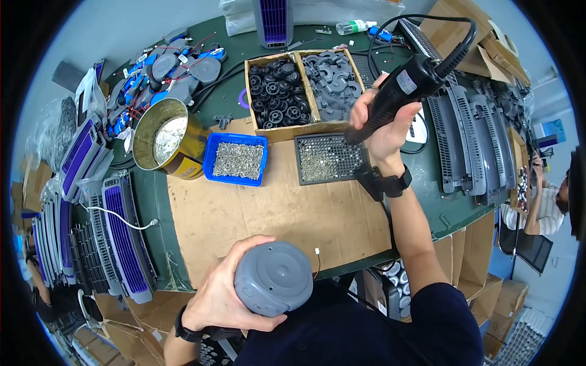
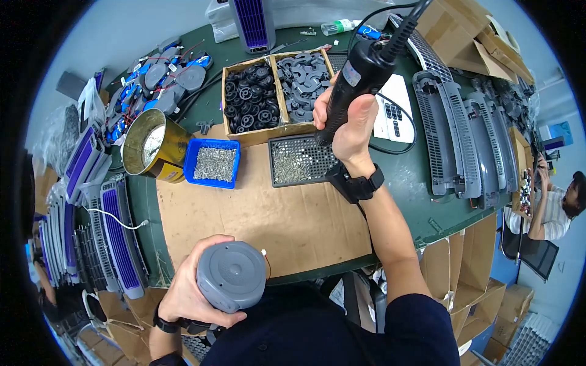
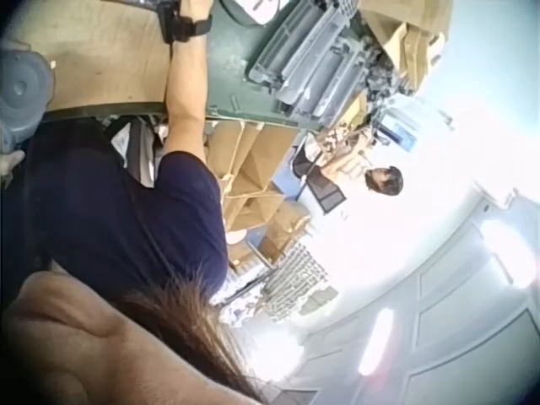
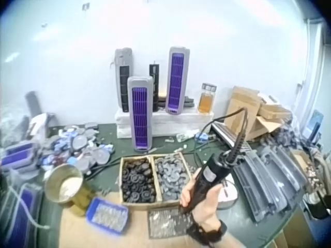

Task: Assembling the internal components and outer casing of an electronic unit, securing parts with an electric screwdriver.

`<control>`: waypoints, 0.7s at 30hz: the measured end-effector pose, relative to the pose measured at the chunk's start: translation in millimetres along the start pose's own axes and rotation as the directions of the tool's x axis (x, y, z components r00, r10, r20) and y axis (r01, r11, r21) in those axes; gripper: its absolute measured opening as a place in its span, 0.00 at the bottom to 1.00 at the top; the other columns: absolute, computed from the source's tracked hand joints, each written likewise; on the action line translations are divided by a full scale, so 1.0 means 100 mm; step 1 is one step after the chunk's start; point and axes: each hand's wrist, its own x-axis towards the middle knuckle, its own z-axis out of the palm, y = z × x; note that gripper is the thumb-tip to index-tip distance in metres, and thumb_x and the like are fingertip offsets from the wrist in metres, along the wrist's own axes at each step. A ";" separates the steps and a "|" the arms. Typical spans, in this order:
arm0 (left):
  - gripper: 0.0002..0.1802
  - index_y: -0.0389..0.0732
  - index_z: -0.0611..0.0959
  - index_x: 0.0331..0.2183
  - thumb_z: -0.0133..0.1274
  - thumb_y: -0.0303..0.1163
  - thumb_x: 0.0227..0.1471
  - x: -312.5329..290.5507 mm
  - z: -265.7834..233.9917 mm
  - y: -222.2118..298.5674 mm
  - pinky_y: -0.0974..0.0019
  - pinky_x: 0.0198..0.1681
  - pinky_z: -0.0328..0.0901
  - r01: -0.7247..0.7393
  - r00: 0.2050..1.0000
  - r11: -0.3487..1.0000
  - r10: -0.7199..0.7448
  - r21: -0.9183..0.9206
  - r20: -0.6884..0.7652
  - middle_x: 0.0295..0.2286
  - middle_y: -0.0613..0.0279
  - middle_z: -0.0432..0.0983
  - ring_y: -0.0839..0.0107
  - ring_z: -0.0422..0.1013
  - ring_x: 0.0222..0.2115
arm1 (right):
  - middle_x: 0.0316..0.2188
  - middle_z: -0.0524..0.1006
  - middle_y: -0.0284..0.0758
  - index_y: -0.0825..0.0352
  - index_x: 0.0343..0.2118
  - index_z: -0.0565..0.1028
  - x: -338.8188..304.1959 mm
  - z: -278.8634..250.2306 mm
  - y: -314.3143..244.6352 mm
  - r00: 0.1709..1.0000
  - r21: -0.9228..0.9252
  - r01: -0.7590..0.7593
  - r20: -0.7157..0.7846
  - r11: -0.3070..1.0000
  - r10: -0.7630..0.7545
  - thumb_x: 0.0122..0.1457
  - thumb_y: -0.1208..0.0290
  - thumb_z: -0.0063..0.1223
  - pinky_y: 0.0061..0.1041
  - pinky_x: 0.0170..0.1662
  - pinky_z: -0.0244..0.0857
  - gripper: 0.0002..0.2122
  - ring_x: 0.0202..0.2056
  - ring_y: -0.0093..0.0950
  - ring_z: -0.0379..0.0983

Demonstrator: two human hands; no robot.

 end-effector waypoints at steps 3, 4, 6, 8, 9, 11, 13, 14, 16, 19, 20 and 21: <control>0.53 0.40 0.67 0.55 0.73 0.36 0.23 -0.06 0.10 -0.06 0.60 0.51 0.66 0.024 0.999 0.999 -0.025 -0.033 -0.037 0.43 0.54 0.76 0.60 0.74 0.45 | 0.16 0.63 0.30 0.64 0.44 0.60 0.00 0.03 -0.07 1.000 -0.041 -0.008 -0.003 0.999 0.008 0.51 0.23 0.27 0.23 0.23 0.58 0.41 0.16 0.22 0.60; 0.53 0.40 0.67 0.55 0.73 0.36 0.23 -0.07 0.13 -0.06 0.60 0.51 0.66 0.028 0.999 0.999 -0.029 -0.034 -0.040 0.43 0.54 0.76 0.60 0.74 0.45 | 0.16 0.64 0.30 0.64 0.45 0.60 0.01 0.04 -0.06 1.000 -0.034 -0.019 -0.014 0.999 0.019 0.50 0.23 0.27 0.23 0.23 0.58 0.41 0.16 0.22 0.60; 0.53 0.40 0.67 0.55 0.73 0.37 0.23 -0.08 0.18 -0.07 0.59 0.51 0.67 0.023 0.999 1.000 -0.023 0.003 -0.030 0.43 0.54 0.76 0.59 0.74 0.45 | 0.16 0.64 0.30 0.64 0.45 0.60 0.00 0.04 -0.11 0.999 0.016 -0.013 -0.046 1.000 0.014 0.50 0.23 0.27 0.24 0.23 0.59 0.41 0.16 0.22 0.61; 0.53 0.40 0.67 0.55 0.73 0.37 0.24 -0.08 0.22 -0.06 0.59 0.51 0.67 0.012 0.999 1.000 -0.012 0.011 -0.038 0.43 0.54 0.76 0.58 0.74 0.45 | 0.16 0.64 0.31 0.64 0.47 0.61 0.02 0.04 -0.26 0.998 0.069 0.020 -0.067 0.997 -0.015 0.49 0.22 0.28 0.25 0.23 0.60 0.42 0.17 0.23 0.61; 0.53 0.40 0.67 0.55 0.73 0.38 0.24 -0.08 0.23 -0.06 0.59 0.50 0.67 0.001 0.999 1.000 0.000 0.018 -0.045 0.44 0.53 0.76 0.57 0.74 0.45 | 0.16 0.64 0.31 0.64 0.49 0.61 0.03 0.05 -0.36 0.997 0.106 0.049 -0.071 0.993 -0.041 0.49 0.22 0.28 0.26 0.23 0.60 0.44 0.17 0.24 0.61; 0.52 0.41 0.67 0.55 0.72 0.38 0.24 -0.08 0.25 -0.06 0.58 0.50 0.67 0.014 0.999 1.000 -0.013 0.011 -0.051 0.44 0.53 0.76 0.56 0.74 0.45 | 0.18 0.65 0.32 0.64 0.52 0.61 0.00 0.05 -0.58 0.995 0.250 0.090 -0.071 0.964 -0.075 0.48 0.22 0.32 0.27 0.25 0.60 0.45 0.18 0.24 0.61; 0.52 0.41 0.67 0.55 0.72 0.38 0.25 -0.06 0.26 -0.03 0.58 0.50 0.67 0.033 0.998 0.999 -0.033 0.005 -0.051 0.44 0.52 0.75 0.55 0.74 0.45 | 0.18 0.67 0.32 0.64 0.53 0.61 -0.04 0.04 -0.77 0.971 0.460 0.197 0.030 0.866 -0.237 0.49 0.21 0.28 0.26 0.25 0.61 0.46 0.18 0.25 0.62; 0.52 0.41 0.67 0.55 0.71 0.38 0.25 -0.06 0.27 -0.03 0.58 0.50 0.67 0.017 0.998 1.000 -0.015 0.026 -0.055 0.44 0.51 0.75 0.54 0.74 0.45 | 0.19 0.66 0.30 0.64 0.52 0.62 -0.09 0.07 -0.89 0.967 0.504 0.175 0.074 0.846 -0.244 0.52 0.26 0.34 0.25 0.25 0.60 0.41 0.18 0.22 0.62; 0.52 0.42 0.67 0.55 0.70 0.38 0.25 -0.04 0.27 -0.02 0.58 0.49 0.68 -0.014 0.999 0.997 0.018 0.069 -0.050 0.44 0.50 0.75 0.53 0.74 0.44 | 0.19 0.66 0.26 0.65 0.50 0.63 -0.20 0.18 -1.08 0.964 0.616 0.081 0.152 0.784 -0.218 0.57 0.36 0.42 0.22 0.25 0.59 0.33 0.17 0.19 0.61; 0.52 0.42 0.67 0.55 0.70 0.39 0.25 -0.04 0.31 -0.05 0.58 0.49 0.68 -0.035 0.999 0.992 0.038 0.119 -0.029 0.45 0.50 0.75 0.52 0.74 0.44 | 0.18 0.67 0.26 0.67 0.50 0.61 -0.34 0.39 -1.17 0.967 0.727 -0.071 0.217 0.683 -0.130 0.63 0.47 0.41 0.20 0.22 0.61 0.25 0.16 0.18 0.65; 0.52 0.42 0.67 0.55 0.70 0.39 0.25 -0.05 0.33 -0.05 0.58 0.49 0.68 -0.030 0.999 0.992 0.034 0.122 -0.033 0.45 0.50 0.75 0.52 0.74 0.44 | 0.18 0.68 0.26 0.66 0.51 0.61 -0.37 0.42 -1.15 0.960 0.745 -0.109 0.250 0.658 -0.124 0.63 0.47 0.41 0.19 0.22 0.61 0.25 0.16 0.18 0.65; 0.52 0.42 0.67 0.55 0.70 0.39 0.25 -0.06 0.35 -0.05 0.58 0.49 0.68 -0.034 0.999 0.993 0.038 0.114 -0.032 0.45 0.50 0.75 0.52 0.74 0.44 | 0.18 0.68 0.26 0.66 0.51 0.61 -0.39 0.45 -1.12 0.952 0.760 -0.146 0.283 0.633 -0.120 0.64 0.48 0.40 0.19 0.21 0.61 0.25 0.16 0.18 0.65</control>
